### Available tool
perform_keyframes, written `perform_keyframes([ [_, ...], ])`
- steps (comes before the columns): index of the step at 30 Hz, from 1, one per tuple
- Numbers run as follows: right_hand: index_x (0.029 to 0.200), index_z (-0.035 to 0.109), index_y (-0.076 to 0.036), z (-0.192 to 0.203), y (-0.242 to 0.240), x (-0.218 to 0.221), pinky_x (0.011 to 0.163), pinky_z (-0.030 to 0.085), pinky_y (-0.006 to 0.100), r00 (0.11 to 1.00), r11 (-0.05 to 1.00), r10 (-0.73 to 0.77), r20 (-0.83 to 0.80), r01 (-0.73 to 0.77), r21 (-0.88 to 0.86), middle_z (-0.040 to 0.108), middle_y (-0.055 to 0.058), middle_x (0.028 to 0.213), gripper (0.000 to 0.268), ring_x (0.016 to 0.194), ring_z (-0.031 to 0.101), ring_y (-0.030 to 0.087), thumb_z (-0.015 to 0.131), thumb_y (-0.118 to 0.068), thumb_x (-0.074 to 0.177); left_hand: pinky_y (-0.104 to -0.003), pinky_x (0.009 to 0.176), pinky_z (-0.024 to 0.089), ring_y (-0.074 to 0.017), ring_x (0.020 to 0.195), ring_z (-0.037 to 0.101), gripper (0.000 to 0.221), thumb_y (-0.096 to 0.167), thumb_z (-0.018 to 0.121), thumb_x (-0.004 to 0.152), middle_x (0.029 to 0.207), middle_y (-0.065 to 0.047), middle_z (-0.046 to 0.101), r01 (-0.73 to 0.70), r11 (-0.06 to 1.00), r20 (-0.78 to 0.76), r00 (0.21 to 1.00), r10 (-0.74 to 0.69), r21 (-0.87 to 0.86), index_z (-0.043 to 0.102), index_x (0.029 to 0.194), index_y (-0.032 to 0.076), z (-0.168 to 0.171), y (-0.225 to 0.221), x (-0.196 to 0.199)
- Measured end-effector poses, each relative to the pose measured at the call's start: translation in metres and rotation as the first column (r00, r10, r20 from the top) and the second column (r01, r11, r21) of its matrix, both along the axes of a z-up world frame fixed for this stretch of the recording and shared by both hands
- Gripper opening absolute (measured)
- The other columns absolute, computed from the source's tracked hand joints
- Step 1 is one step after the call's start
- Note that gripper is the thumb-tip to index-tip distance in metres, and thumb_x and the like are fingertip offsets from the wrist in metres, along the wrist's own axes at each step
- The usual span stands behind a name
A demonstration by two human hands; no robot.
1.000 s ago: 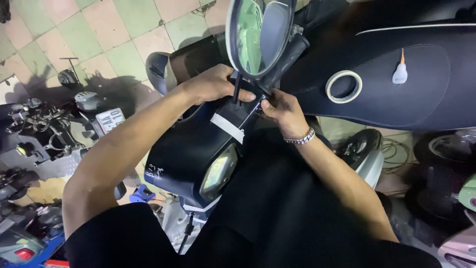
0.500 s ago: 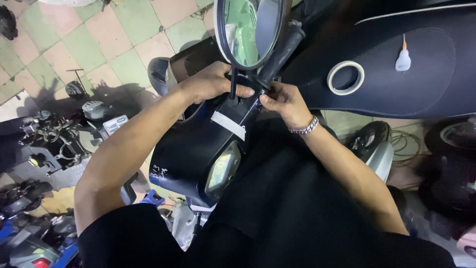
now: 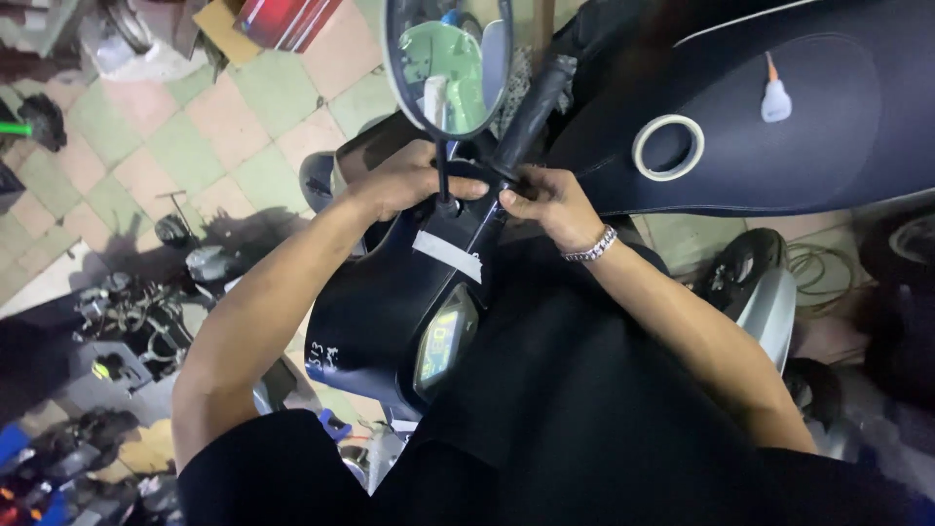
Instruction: Securing a motorcycle fairing panel using white tape and liquid adhesive to repair cracks or loose fittings.
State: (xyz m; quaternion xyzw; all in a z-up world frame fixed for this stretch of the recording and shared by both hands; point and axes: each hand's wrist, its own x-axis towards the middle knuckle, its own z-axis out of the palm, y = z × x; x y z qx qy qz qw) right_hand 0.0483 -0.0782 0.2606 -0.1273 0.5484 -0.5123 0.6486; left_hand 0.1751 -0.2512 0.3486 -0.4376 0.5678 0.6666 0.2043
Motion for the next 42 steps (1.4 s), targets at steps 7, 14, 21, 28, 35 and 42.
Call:
perform_keyframes([
  [7,0.108,0.069,0.012,-0.019,0.005,0.003,0.064,0.064,0.035,0.999,1.000,-0.025,0.039,0.026,-0.016,0.066,0.016,0.081,0.049,0.073,0.072,0.022,0.091,-0.024,0.082,-0.034,0.072,0.056,-0.0260,0.084,0.068,0.049,0.037,0.095,0.068,0.082,-0.011,0.066,-0.032,0.999,0.009,0.999,0.032,-0.018,0.072,0.089,-0.001,-0.004,0.003,0.004],
  [14,0.103,0.072,0.007,-0.020,0.002,0.001,0.062,0.064,0.035,1.000,1.000,0.005,0.016,-0.005,-0.030,0.067,0.014,0.081,0.040,0.073,0.072,0.022,0.090,-0.022,0.082,-0.040,0.080,0.055,-0.0318,0.097,0.067,0.058,0.035,0.095,0.070,0.094,-0.017,0.066,-0.036,0.999,-0.043,0.998,0.035,-0.031,0.071,0.101,-0.008,0.000,0.006,0.002],
  [21,0.101,0.073,0.007,-0.026,0.000,0.001,0.061,0.063,0.035,1.000,0.999,0.024,-0.013,-0.024,-0.035,0.065,0.012,0.081,0.039,0.076,0.070,0.020,0.090,-0.023,0.083,-0.051,0.102,0.048,-0.0426,0.129,0.055,0.080,0.030,0.095,0.072,0.129,-0.027,0.062,-0.055,0.998,-0.101,0.994,0.052,-0.027,0.060,0.131,-0.011,-0.013,0.009,0.009],
  [28,0.103,0.072,0.007,-0.012,0.000,-0.001,0.064,0.062,0.032,0.999,0.999,0.042,-0.010,-0.042,-0.008,0.065,0.013,0.082,0.040,0.076,0.069,0.020,0.089,-0.023,0.083,-0.040,0.088,0.053,-0.0299,0.101,0.066,0.052,0.032,0.094,0.070,0.096,-0.014,0.068,-0.040,0.998,-0.093,0.995,0.036,-0.041,0.074,0.101,-0.005,0.004,0.005,-0.002],
  [35,0.104,0.071,0.009,-0.011,-0.001,-0.003,0.064,0.063,0.031,0.999,0.999,0.045,0.004,-0.045,0.002,0.065,0.013,0.084,0.040,0.078,0.069,0.019,0.089,-0.021,0.083,-0.034,0.079,0.053,-0.0245,0.084,0.067,0.040,0.031,0.095,0.071,0.078,-0.009,0.066,-0.044,0.998,-0.073,0.997,0.040,-0.048,0.073,0.083,0.000,0.012,0.004,-0.006],
  [42,0.104,0.071,0.008,-0.015,0.002,0.000,0.062,0.063,0.031,1.000,1.000,0.025,0.012,-0.025,0.005,0.067,0.015,0.083,0.038,0.075,0.071,0.020,0.088,-0.020,0.084,-0.030,0.072,0.052,-0.0196,0.073,0.064,0.037,0.031,0.096,0.070,0.069,-0.005,0.062,-0.044,0.997,-0.083,0.996,0.039,-0.059,0.070,0.072,0.005,-0.010,0.003,0.003],
])
